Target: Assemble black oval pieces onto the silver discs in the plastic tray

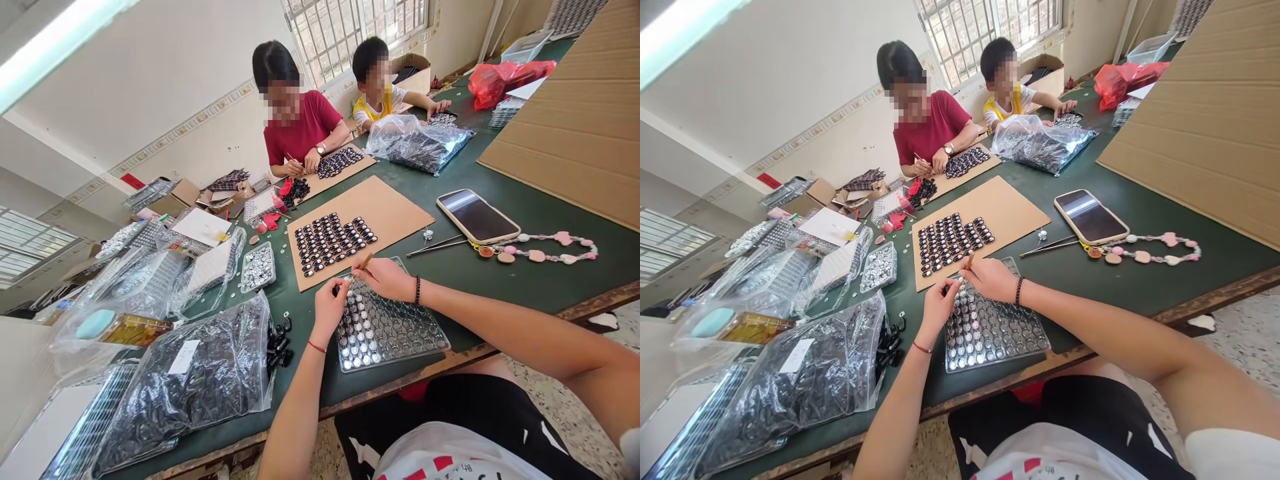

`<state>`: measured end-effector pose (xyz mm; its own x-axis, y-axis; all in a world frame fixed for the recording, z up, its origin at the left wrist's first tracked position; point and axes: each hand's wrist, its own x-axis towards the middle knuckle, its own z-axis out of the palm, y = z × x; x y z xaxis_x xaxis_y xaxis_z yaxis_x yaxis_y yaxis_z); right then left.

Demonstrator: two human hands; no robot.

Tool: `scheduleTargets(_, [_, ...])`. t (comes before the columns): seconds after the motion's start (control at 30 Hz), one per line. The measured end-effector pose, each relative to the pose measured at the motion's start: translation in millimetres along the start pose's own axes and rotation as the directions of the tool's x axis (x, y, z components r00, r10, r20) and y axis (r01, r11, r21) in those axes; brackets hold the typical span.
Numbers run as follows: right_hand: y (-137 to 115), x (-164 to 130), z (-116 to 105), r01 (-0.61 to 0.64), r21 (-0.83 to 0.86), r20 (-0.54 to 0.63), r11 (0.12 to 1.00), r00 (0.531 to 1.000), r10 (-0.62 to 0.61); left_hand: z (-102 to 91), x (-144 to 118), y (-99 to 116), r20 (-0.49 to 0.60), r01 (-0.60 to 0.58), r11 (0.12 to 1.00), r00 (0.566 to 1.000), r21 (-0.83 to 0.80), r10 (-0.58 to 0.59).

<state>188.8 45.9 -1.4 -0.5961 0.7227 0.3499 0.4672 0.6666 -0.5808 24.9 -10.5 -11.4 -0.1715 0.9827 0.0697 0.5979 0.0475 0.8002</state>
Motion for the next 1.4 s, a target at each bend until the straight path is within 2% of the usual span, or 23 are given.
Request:
scheduleTargets(0.23, [-3, -1, -1, 0.048, -0.122, 0.039, 0.991, 0.998, -0.043, 0.9, 6, -4, 0.044, 0.060, 0.997, 0.997, -0.044, -0.058])
scheduleTargets(0.4, [1, 1, -3, 0.022, -0.113, -0.001, 0.993, 1.000, -0.022, -3.4, 9, -5, -0.020, 0.128, 0.963, 0.990, -0.239, -0.137])
scheduleTargets(0.47, [2, 3, -5, -0.016, -0.013, -0.067, 1.000, 0.998, 0.015, -4.8, 9, -3, -0.051, 0.139, 0.928, 0.985, -0.347, -0.166])
scheduleTargets(0.53, [3, 4, -5, -0.052, 0.180, -0.117, 0.982, 0.990, 0.074, -4.5, 9, -1, -0.028, 0.152, 0.891, 0.983, -0.429, -0.181])
scheduleTargets(0.63, [1, 5, -3, -0.099, 0.511, -0.091, 0.854, 0.982, 0.168, -1.1, 6, 2, 0.076, 0.166, 0.864, 0.986, -0.475, -0.148])
scheduleTargets(0.7, [-1, 4, 0, -0.115, 0.650, -0.052, 0.751, 0.980, 0.194, 2.2, 3, 3, 0.098, 0.159, 0.865, 0.987, -0.476, -0.128])
scheduleTargets(0.77, [-3, 4, 2, -0.122, 0.716, -0.031, 0.687, 0.978, 0.207, 5.4, 1, 4, 0.088, 0.155, 0.868, 0.988, -0.472, -0.129])
scheduleTargets(0.9, [-6, 5, 0, -0.115, 0.758, -0.045, 0.642, 0.973, 0.228, 4.7, 2, 6, 0.055, 0.126, 0.889, 0.992, -0.441, -0.114])
scheduleTargets(1.0, [-5, 9, -5, -0.057, 0.794, -0.130, 0.605, 0.957, 0.261, -13.2, 15, 8, -0.089, 0.030, 0.902, 0.993, -0.431, -0.075])
scheduleTargets(1.07, [-2, 12, -8, -0.020, 0.820, -0.189, 0.573, 0.934, 0.303, -35.2, 29, 4, -0.256, -0.035, 0.831, 0.958, -0.555, -0.130])
scheduleTargets(1.1, [0, 13, -9, -0.011, 0.829, -0.205, 0.560, 0.924, 0.321, -47.5, 36, 0, -0.331, -0.067, 0.743, 0.919, -0.666, -0.214])
scheduleTargets(1.13, [1, 14, -9, -0.009, 0.835, -0.210, 0.549, 0.919, 0.334, -59.2, 43, -6, -0.344, -0.080, 0.608, 0.879, -0.790, -0.330])
scheduleTargets(1.2, [4, 14, -7, -0.017, 0.842, -0.202, 0.538, 0.917, 0.345, -75.9, 52, -20, -0.193, -0.024, 0.305, 0.821, -0.952, -0.537])
scheduleTargets(1.23, [4, 13, -5, -0.024, 0.843, -0.193, 0.537, 0.919, 0.344, -79.2, 53, -27, -0.130, 0.012, 0.232, 0.801, -0.973, -0.585])
scheduleTargets(1.3, [4, 11, -3, -0.035, 0.842, -0.176, 0.538, 0.925, 0.336, -74.5, 51, -34, -0.016, 0.103, 0.154, 0.781, -0.983, -0.624])
scheduleTargets(1.4, [2, 8, -1, -0.053, 0.842, -0.149, 0.538, 0.933, 0.326, -48.9, 42, -29, 0.094, 0.210, 0.123, 0.789, -0.970, -0.608])
